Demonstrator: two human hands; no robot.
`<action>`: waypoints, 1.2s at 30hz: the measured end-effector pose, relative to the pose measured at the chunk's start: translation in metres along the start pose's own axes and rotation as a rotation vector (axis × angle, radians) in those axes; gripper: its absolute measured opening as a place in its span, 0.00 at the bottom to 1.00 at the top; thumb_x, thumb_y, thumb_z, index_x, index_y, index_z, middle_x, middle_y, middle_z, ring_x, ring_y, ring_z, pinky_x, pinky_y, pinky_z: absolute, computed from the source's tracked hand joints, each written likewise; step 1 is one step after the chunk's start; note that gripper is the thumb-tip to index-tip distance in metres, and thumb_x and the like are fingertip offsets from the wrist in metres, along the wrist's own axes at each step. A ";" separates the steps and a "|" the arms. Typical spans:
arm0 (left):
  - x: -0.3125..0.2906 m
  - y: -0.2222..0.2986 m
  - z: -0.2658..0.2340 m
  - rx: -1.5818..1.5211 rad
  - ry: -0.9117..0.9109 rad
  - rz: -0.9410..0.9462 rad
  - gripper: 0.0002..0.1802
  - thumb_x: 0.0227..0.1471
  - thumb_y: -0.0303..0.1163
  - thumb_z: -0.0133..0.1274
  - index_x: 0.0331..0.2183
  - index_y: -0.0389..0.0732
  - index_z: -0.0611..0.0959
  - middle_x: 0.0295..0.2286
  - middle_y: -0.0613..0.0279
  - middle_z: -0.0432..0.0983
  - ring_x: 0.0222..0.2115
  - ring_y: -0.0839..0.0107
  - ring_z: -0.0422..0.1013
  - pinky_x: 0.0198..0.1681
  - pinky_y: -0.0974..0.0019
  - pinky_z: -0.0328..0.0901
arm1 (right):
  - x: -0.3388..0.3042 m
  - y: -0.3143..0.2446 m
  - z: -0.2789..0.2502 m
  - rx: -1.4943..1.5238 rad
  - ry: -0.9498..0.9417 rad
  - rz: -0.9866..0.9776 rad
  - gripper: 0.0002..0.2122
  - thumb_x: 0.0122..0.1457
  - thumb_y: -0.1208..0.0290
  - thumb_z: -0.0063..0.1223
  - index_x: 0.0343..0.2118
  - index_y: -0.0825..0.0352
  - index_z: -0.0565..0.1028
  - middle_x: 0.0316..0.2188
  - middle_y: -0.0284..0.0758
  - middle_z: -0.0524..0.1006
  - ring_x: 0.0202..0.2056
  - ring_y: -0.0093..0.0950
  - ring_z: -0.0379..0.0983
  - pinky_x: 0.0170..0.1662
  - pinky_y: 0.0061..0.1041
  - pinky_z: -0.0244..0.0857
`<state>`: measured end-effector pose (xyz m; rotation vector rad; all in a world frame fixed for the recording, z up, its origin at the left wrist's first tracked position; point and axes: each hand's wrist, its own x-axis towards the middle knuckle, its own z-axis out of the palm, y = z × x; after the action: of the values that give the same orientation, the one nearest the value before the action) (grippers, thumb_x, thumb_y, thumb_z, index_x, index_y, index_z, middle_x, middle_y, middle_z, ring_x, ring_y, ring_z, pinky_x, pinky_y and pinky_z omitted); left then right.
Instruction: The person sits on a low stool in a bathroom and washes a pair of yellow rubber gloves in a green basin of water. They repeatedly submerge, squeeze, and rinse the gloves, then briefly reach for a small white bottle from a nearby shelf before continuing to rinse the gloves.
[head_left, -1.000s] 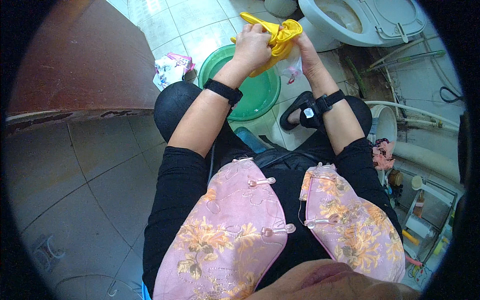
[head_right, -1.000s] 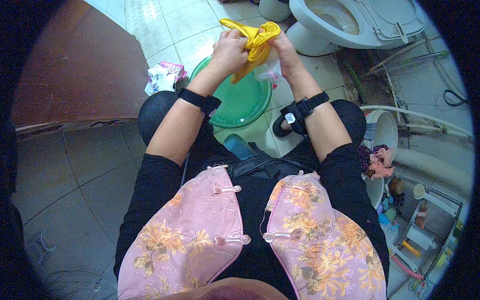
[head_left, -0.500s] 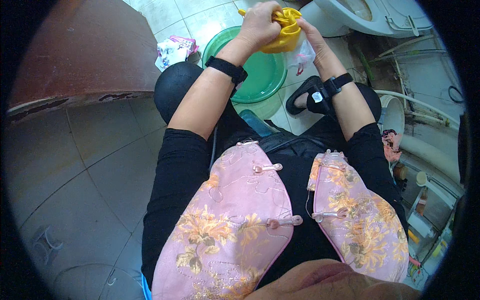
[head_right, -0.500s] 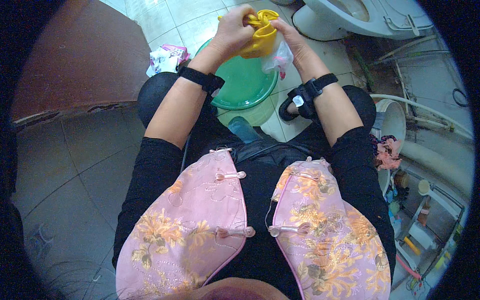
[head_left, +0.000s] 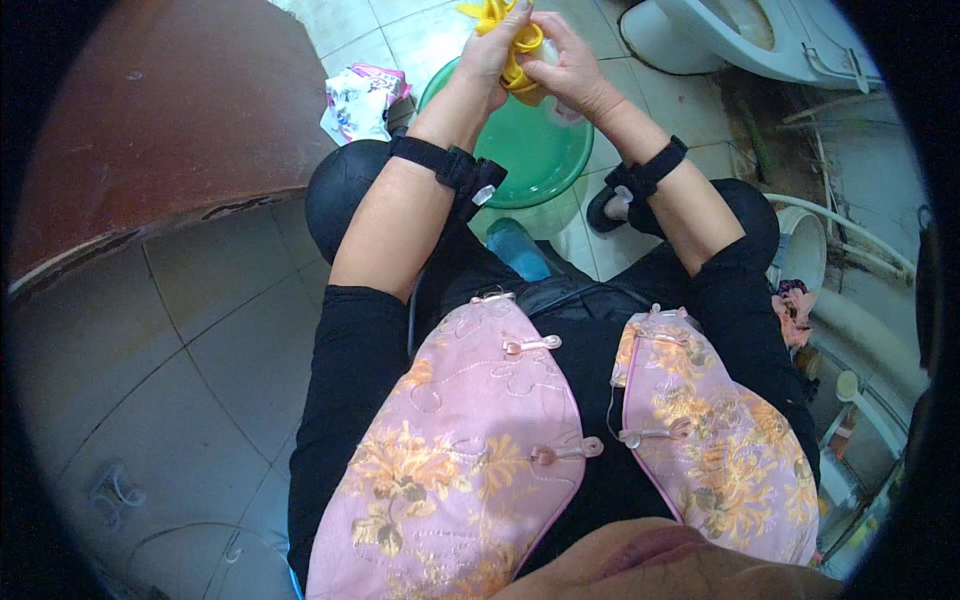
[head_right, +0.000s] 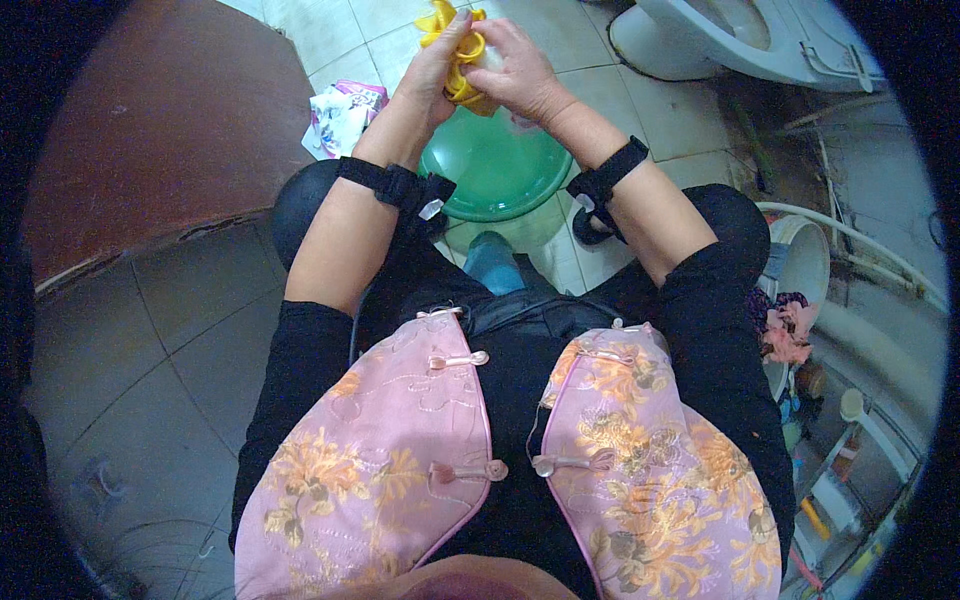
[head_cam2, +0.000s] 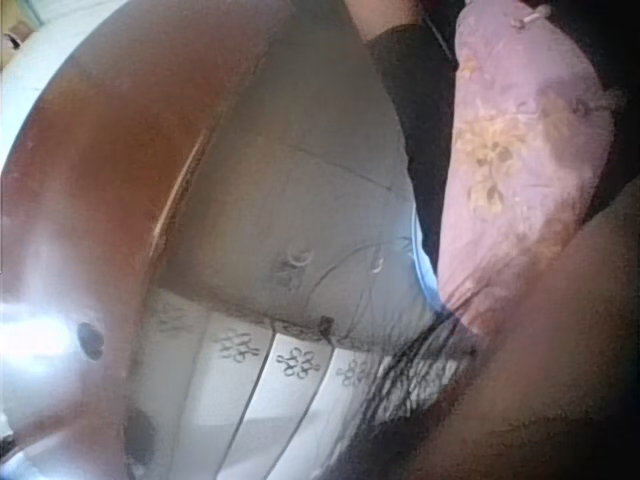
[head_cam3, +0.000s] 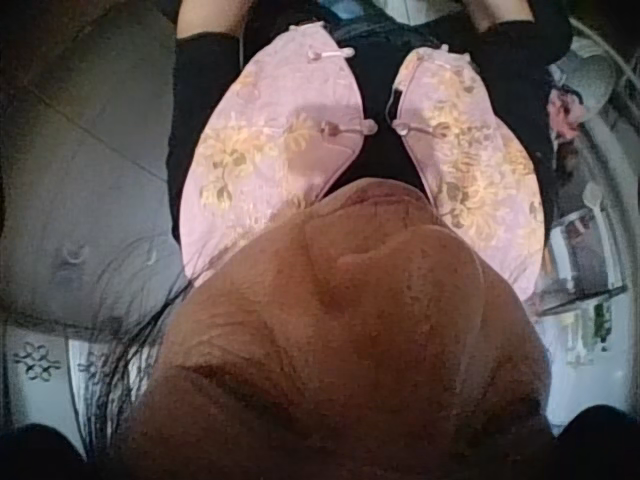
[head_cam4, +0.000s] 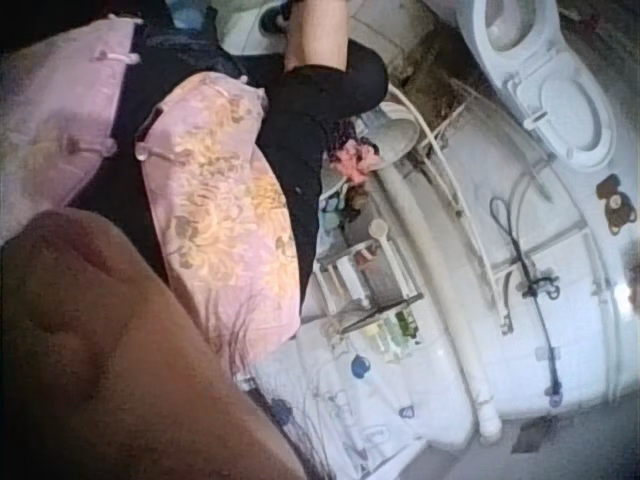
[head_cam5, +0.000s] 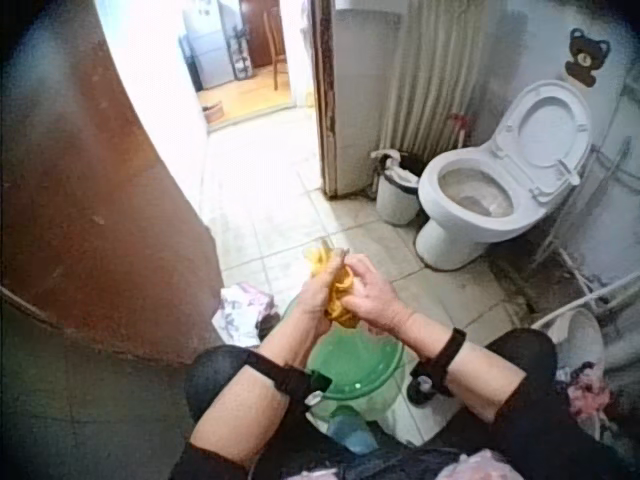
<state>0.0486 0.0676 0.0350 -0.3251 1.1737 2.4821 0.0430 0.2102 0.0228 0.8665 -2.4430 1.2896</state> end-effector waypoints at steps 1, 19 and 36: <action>0.000 -0.001 -0.004 -0.042 0.056 0.079 0.18 0.46 0.38 0.60 0.38 0.40 0.76 0.31 0.61 0.74 0.32 0.66 0.73 0.35 0.61 0.69 | 0.001 -0.001 0.003 -0.006 0.005 -0.071 0.26 0.46 0.64 0.56 0.49 0.66 0.67 0.46 0.40 0.68 0.46 0.37 0.67 0.51 0.29 0.60; -0.028 0.020 0.027 0.165 0.316 0.336 0.23 0.42 0.17 0.53 0.44 0.32 0.70 0.37 0.56 0.73 0.36 0.65 0.73 0.40 0.66 0.69 | -0.069 0.115 0.036 1.599 0.074 1.107 0.23 0.56 0.66 0.46 0.55 0.66 0.61 0.49 0.40 0.69 0.48 0.35 0.68 0.50 0.34 0.65; -0.071 0.034 0.073 0.182 0.318 0.230 0.18 0.49 0.21 0.52 0.44 0.34 0.71 0.38 0.59 0.73 0.37 0.70 0.72 0.41 0.68 0.67 | -0.221 0.178 0.129 1.513 0.360 1.541 0.15 0.52 0.70 0.56 0.42 0.70 0.71 0.36 0.43 0.75 0.35 0.37 0.75 0.38 0.39 0.70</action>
<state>0.0952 0.0879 0.1292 -0.5792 1.6359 2.5537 0.1180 0.2682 -0.2744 -1.4566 -1.0825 3.2353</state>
